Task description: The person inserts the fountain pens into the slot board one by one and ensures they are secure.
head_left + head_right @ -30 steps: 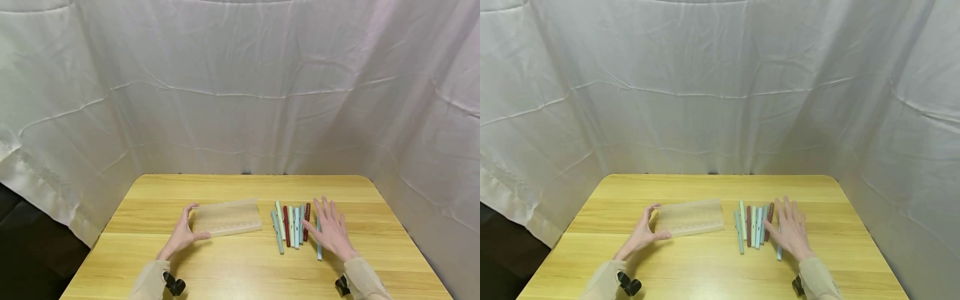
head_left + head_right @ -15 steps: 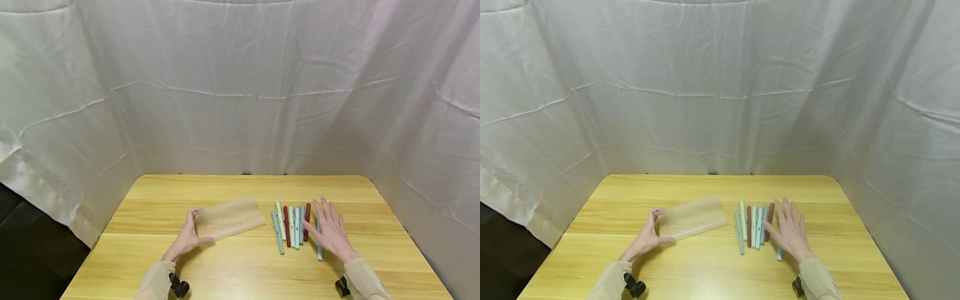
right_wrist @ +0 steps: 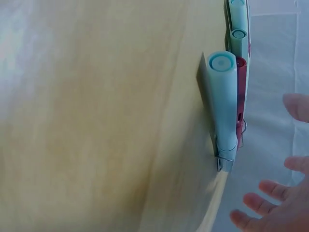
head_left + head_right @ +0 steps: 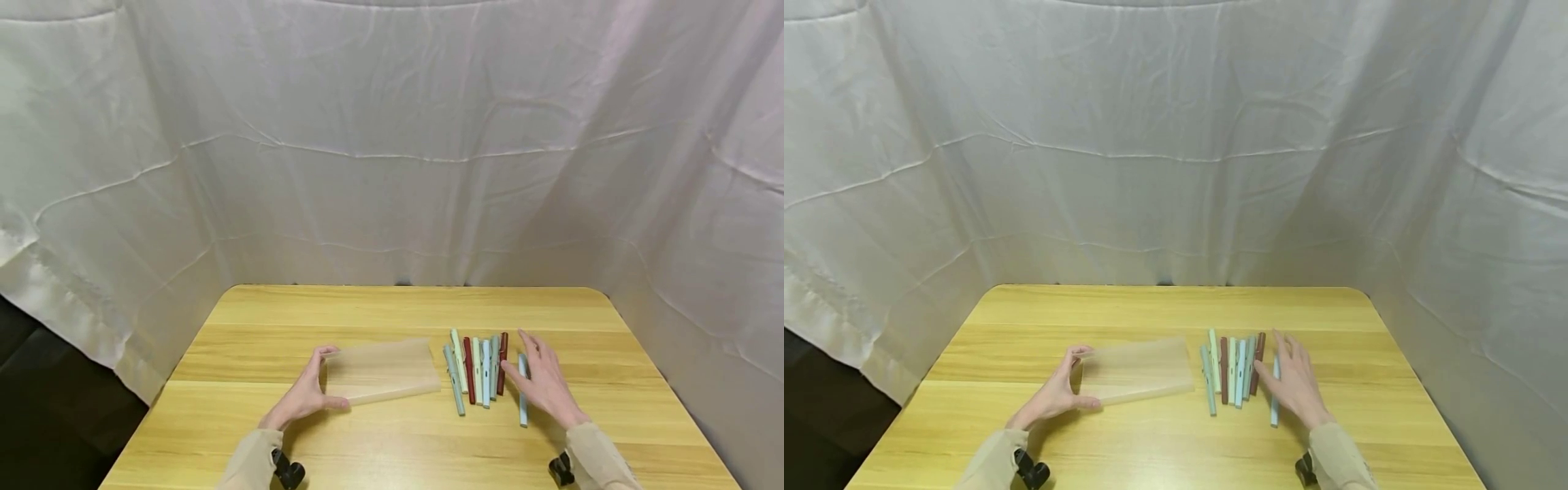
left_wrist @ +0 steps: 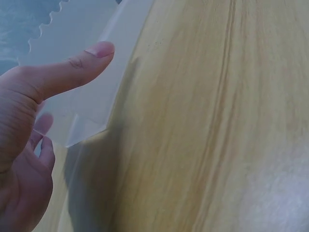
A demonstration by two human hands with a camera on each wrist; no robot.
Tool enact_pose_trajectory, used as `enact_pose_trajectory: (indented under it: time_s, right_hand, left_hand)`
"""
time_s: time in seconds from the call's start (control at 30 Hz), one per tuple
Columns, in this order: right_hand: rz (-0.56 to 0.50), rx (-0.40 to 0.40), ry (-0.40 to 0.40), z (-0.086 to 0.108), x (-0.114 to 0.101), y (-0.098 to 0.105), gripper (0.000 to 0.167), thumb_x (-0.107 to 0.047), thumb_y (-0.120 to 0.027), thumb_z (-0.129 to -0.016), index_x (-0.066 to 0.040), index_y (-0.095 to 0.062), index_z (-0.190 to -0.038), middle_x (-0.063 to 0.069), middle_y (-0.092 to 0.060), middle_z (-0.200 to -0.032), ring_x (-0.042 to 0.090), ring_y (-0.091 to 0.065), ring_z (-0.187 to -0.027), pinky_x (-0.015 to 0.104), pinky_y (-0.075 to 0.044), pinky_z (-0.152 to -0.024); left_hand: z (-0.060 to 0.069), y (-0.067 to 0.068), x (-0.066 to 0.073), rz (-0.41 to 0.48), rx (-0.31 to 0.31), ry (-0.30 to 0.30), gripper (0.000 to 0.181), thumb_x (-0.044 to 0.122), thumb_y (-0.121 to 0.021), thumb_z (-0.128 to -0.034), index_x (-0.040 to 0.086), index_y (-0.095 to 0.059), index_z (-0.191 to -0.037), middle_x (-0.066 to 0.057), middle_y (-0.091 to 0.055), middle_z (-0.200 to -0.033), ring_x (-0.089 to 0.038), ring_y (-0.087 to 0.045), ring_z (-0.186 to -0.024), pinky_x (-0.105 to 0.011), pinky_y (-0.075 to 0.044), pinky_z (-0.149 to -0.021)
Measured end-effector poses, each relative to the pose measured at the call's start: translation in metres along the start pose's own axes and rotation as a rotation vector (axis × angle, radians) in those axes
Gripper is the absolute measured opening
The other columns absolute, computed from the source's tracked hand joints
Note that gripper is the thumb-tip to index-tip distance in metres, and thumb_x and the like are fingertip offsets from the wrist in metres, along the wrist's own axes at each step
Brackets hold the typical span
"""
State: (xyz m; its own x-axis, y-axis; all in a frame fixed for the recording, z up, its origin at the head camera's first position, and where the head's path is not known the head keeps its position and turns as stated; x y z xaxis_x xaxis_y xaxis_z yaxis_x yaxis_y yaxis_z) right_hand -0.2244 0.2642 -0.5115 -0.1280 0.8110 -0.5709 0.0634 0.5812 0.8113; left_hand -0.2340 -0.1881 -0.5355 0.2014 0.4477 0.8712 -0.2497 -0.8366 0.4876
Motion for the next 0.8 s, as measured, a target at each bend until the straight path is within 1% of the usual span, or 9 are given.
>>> enact_pose_trajectory:
  time_s: [0.1,0.2,0.3,0.37,0.47,0.53,0.6,0.7,0.8]
  right_hand:
    - [-0.039,-0.006,-0.029,0.0,0.003,0.0,0.078,-0.039,-0.058,-0.101,-0.004,-0.02,-0.159,0.036,-0.027,-0.152,0.056,-0.028,-0.138,0.082,-0.033,-0.105]
    - [-0.067,-0.01,-0.056,0.001,0.007,0.0,0.074,-0.031,-0.061,-0.1,-0.002,-0.024,-0.157,0.034,-0.035,-0.145,0.053,-0.038,-0.131,0.078,-0.041,-0.101]
    - [-0.067,-0.011,-0.069,0.001,0.01,0.001,0.072,-0.028,-0.063,-0.099,0.001,-0.027,-0.155,0.031,-0.044,-0.135,0.047,-0.049,-0.121,0.068,-0.05,-0.095]
    - [-0.055,-0.012,-0.073,0.0,0.012,0.001,0.072,-0.026,-0.064,-0.098,0.004,-0.029,-0.153,0.028,-0.05,-0.125,0.04,-0.054,-0.11,0.057,-0.055,-0.088]
    - [-0.038,-0.016,-0.076,-0.001,0.015,0.001,0.07,-0.022,-0.065,-0.097,0.008,-0.031,-0.151,0.021,-0.054,-0.112,0.029,-0.054,-0.098,0.04,-0.053,-0.079]
    - [-0.027,-0.018,-0.075,-0.002,0.017,0.001,0.069,-0.019,-0.065,-0.096,0.01,-0.032,-0.15,0.016,-0.054,-0.103,0.025,-0.051,-0.092,0.035,-0.048,-0.077]
    - [-0.02,-0.02,-0.073,-0.003,0.018,0.001,0.068,-0.017,-0.065,-0.096,0.012,-0.034,-0.148,0.013,-0.054,-0.098,0.024,-0.051,-0.09,0.04,-0.05,-0.081]
    - [-0.02,-0.029,-0.072,-0.004,0.02,0.0,0.065,-0.016,-0.064,-0.096,0.015,-0.035,-0.146,0.009,-0.055,-0.092,0.024,-0.052,-0.089,0.053,-0.052,-0.091]
    - [-0.024,-0.041,-0.071,-0.004,0.022,0.0,0.064,-0.016,-0.064,-0.096,0.017,-0.037,-0.143,0.008,-0.054,-0.088,0.025,-0.053,-0.09,0.062,-0.049,-0.099]
  left_hand:
    - [0.0,0.0,0.001,-0.012,-0.023,0.004,0.105,0.016,-0.096,-0.0607,0.004,-0.033,-0.144,-0.023,-0.037,-0.153,-0.047,-0.028,-0.149,-0.065,-0.017,-0.126]
    - [0.0,0.0,0.003,-0.017,-0.045,0.004,0.104,0.016,-0.096,-0.0612,0.003,-0.033,-0.144,-0.023,-0.037,-0.153,-0.047,-0.029,-0.148,-0.064,-0.018,-0.126]
    - [0.0,0.0,0.004,-0.011,-0.071,-0.001,0.104,0.017,-0.095,-0.0624,0.003,-0.032,-0.144,-0.024,-0.036,-0.153,-0.048,-0.028,-0.148,-0.065,-0.018,-0.126]
    - [0.0,-0.001,0.005,-0.003,-0.087,-0.005,0.103,0.016,-0.095,-0.0635,0.003,-0.032,-0.144,-0.024,-0.035,-0.153,-0.049,-0.026,-0.149,-0.065,-0.017,-0.126]
    - [0.0,-0.001,0.006,0.006,-0.106,-0.012,0.102,0.016,-0.094,-0.0645,0.002,-0.031,-0.144,-0.024,-0.034,-0.153,-0.05,-0.024,-0.15,-0.064,-0.017,-0.126]
    - [-0.001,-0.001,0.007,0.009,-0.112,-0.017,0.102,0.015,-0.094,-0.0647,0.002,-0.031,-0.144,-0.024,-0.034,-0.153,-0.05,-0.024,-0.15,-0.063,-0.016,-0.126]
    - [-0.001,-0.001,0.007,0.009,-0.114,-0.018,0.102,0.014,-0.094,-0.0645,0.002,-0.03,-0.144,-0.024,-0.033,-0.154,-0.05,-0.023,-0.15,-0.063,-0.016,-0.126]
    - [-0.001,-0.001,0.007,0.005,-0.117,-0.025,0.102,0.014,-0.094,-0.0645,0.001,-0.03,-0.144,-0.025,-0.033,-0.153,-0.05,-0.024,-0.149,-0.063,-0.017,-0.126]
    - [-0.001,-0.002,0.006,-0.005,-0.121,-0.039,0.102,0.015,-0.094,-0.0649,0.001,-0.03,-0.144,-0.025,-0.034,-0.153,-0.05,-0.026,-0.149,-0.062,-0.019,-0.125]
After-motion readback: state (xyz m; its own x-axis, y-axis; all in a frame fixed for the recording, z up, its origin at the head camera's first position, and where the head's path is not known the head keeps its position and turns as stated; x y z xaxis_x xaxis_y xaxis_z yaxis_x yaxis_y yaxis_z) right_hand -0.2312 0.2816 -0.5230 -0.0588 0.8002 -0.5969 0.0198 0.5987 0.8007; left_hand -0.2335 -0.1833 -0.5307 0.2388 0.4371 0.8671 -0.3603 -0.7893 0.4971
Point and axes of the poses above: each hand's wrist, its own z-axis away from the middle knuckle, its own y-axis out of the back of the hand, x = y × z, the point moved 4 cm from there along -z, towards the middle knuckle
